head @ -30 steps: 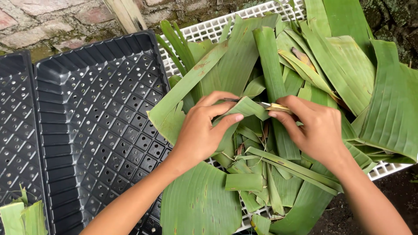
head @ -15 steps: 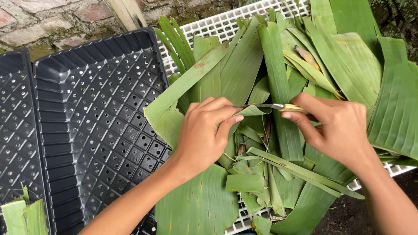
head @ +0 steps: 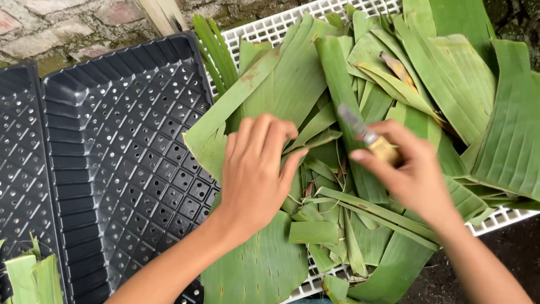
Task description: Cutting banana leaves into strips and stacking them in a tray
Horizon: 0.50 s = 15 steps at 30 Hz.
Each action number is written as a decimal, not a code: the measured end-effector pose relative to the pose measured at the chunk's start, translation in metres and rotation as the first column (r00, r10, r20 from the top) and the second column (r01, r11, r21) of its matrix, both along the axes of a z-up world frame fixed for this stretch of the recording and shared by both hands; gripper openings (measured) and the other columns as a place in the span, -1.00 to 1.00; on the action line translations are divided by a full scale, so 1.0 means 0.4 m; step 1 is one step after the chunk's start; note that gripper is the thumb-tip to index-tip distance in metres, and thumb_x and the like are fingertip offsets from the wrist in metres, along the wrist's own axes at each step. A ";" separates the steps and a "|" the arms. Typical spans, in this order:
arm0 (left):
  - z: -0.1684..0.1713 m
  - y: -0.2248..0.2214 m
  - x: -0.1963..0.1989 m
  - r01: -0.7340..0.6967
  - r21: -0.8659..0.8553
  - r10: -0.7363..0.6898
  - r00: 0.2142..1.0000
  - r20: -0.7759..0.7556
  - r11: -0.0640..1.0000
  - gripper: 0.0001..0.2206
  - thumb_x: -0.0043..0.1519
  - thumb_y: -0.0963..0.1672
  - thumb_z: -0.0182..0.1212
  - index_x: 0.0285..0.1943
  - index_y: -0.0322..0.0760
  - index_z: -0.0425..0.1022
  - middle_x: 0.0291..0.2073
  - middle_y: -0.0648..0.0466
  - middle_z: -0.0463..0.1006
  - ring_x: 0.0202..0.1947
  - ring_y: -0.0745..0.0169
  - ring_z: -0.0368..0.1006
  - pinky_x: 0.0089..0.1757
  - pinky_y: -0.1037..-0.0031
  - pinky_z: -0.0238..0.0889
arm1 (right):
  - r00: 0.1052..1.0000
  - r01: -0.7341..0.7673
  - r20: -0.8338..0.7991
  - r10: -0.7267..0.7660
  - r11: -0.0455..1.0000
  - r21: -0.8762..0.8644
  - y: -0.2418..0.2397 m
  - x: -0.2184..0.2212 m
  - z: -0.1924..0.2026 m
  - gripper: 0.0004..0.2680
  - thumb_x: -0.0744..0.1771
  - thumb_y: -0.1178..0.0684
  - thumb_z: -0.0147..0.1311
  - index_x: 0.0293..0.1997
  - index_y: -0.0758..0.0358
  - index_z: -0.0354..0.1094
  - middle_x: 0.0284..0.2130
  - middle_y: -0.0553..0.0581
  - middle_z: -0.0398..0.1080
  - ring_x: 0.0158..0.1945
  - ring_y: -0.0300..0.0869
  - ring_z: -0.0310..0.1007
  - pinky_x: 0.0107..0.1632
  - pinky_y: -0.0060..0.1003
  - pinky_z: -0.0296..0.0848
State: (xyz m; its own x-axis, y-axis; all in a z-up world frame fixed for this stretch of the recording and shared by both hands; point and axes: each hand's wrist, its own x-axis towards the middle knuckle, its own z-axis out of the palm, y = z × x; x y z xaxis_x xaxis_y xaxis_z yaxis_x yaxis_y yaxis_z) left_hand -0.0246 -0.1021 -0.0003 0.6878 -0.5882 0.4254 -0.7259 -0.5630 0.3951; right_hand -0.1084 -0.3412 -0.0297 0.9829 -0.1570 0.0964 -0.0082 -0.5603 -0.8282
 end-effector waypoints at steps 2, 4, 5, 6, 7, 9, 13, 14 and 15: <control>-0.004 0.010 -0.009 0.006 0.012 -0.007 0.997 0.081 1.000 -0.87 0.36 -0.10 0.22 -0.10 -0.22 0.40 -0.18 0.09 0.41 -0.20 0.06 0.27 -0.25 0.32 0.07 | 0.998 0.004 0.064 -0.005 1.000 0.014 0.041 0.031 -0.004 -0.78 0.29 0.06 0.32 -0.02 0.18 0.40 -0.39 -0.08 0.32 -0.39 -0.35 0.14 -0.32 -0.46 0.09; -0.014 0.028 -0.018 0.004 0.026 -0.008 0.987 0.160 1.000 -0.88 0.37 -0.11 0.24 -0.15 -0.23 0.43 -0.21 0.08 0.40 -0.22 0.04 0.26 -0.26 0.29 0.05 | 0.992 -0.002 0.128 -0.001 1.000 0.030 0.067 0.055 -0.004 -0.74 0.28 0.08 0.37 -0.03 0.21 0.36 -0.28 -0.05 0.37 -0.24 -0.34 0.24 -0.18 -0.47 0.18; -0.021 0.037 -0.019 0.017 0.034 -0.022 0.989 0.148 0.999 -0.89 0.37 -0.11 0.24 -0.14 -0.21 0.44 -0.23 0.13 0.43 -0.22 0.07 0.26 -0.26 0.29 0.03 | 0.990 -0.003 0.139 0.004 1.000 -0.013 0.070 0.065 0.000 -0.73 0.26 0.18 0.32 0.01 0.21 0.35 -0.24 -0.02 0.38 -0.25 -0.32 0.28 -0.22 -0.45 0.19; -0.027 0.044 -0.019 0.032 0.039 -0.037 0.990 0.139 0.999 -0.89 0.37 -0.10 0.23 -0.14 -0.19 0.46 -0.26 0.18 0.45 -0.23 0.11 0.26 -0.26 0.30 0.01 | 0.988 0.001 0.154 0.008 0.998 -0.058 0.072 0.074 0.006 -0.70 0.25 0.27 0.26 0.05 0.21 0.34 -0.21 0.01 0.40 -0.26 -0.30 0.32 -0.26 -0.42 0.19; -0.027 0.046 -0.016 0.030 0.039 -0.036 0.989 0.144 0.999 -0.89 0.37 -0.10 0.23 -0.14 -0.19 0.46 -0.26 0.18 0.45 -0.23 0.11 0.26 -0.26 0.30 0.01 | 0.987 -0.001 0.159 0.010 0.998 -0.058 0.075 0.079 0.019 -0.70 0.25 0.27 0.26 0.05 0.21 0.34 -0.21 0.01 0.40 -0.26 -0.30 0.32 -0.26 -0.42 0.19; -0.032 0.051 -0.011 0.073 0.017 -0.075 0.966 0.247 0.997 -0.85 0.36 -0.10 0.30 -0.18 -0.27 0.51 -0.29 0.14 0.55 -0.29 0.12 0.27 -0.30 0.33 0.01 | 0.941 -0.222 0.239 0.238 0.971 -0.093 0.084 0.083 0.041 -0.94 0.33 0.27 0.21 -0.16 0.32 0.47 -0.35 0.07 0.28 -0.34 -0.20 0.20 -0.30 -0.36 0.06; -0.043 0.073 -0.016 0.073 0.044 -0.078 0.987 0.140 0.996 -0.76 0.31 -0.03 0.33 -0.10 -0.27 0.52 -0.24 0.16 0.61 -0.22 0.15 0.37 -0.27 0.33 0.05 | 0.923 -0.197 0.322 0.210 0.978 -0.075 0.039 0.086 0.041 -0.89 0.30 0.27 0.30 -0.15 0.34 0.50 -0.27 0.15 0.41 -0.23 -0.14 0.36 -0.20 -0.33 0.30; -0.042 0.081 -0.017 0.075 0.104 -0.089 0.986 0.139 0.992 -0.80 0.31 -0.04 0.31 -0.09 -0.21 0.50 -0.21 0.20 0.59 -0.14 0.16 0.38 -0.19 0.35 0.06 | 0.926 -0.162 0.335 0.172 0.985 -0.057 0.019 0.084 0.042 -0.90 0.30 0.27 0.32 -0.17 0.31 0.49 -0.22 0.14 0.43 -0.15 -0.14 0.38 -0.05 -0.28 0.35; -0.041 0.089 -0.017 0.076 0.164 -0.099 0.986 0.137 0.983 -0.84 0.32 -0.06 0.29 -0.08 -0.15 0.48 -0.19 0.24 0.57 -0.06 0.17 0.39 -0.10 0.36 0.06 | 0.928 -0.128 0.347 0.134 0.991 -0.038 -0.001 0.082 0.042 -0.89 0.31 0.27 0.34 -0.19 0.28 0.48 -0.18 0.13 0.44 -0.07 -0.14 0.40 0.09 -0.24 0.41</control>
State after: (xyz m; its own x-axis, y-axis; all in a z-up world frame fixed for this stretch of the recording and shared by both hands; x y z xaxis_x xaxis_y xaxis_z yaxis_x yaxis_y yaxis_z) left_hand -0.0316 -0.0665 -0.0167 0.5686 -0.7113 0.4131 -0.8181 -0.5413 0.1941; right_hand -0.0756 -0.3417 -0.0128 0.8988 -0.0252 0.4376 0.3534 -0.5490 -0.7575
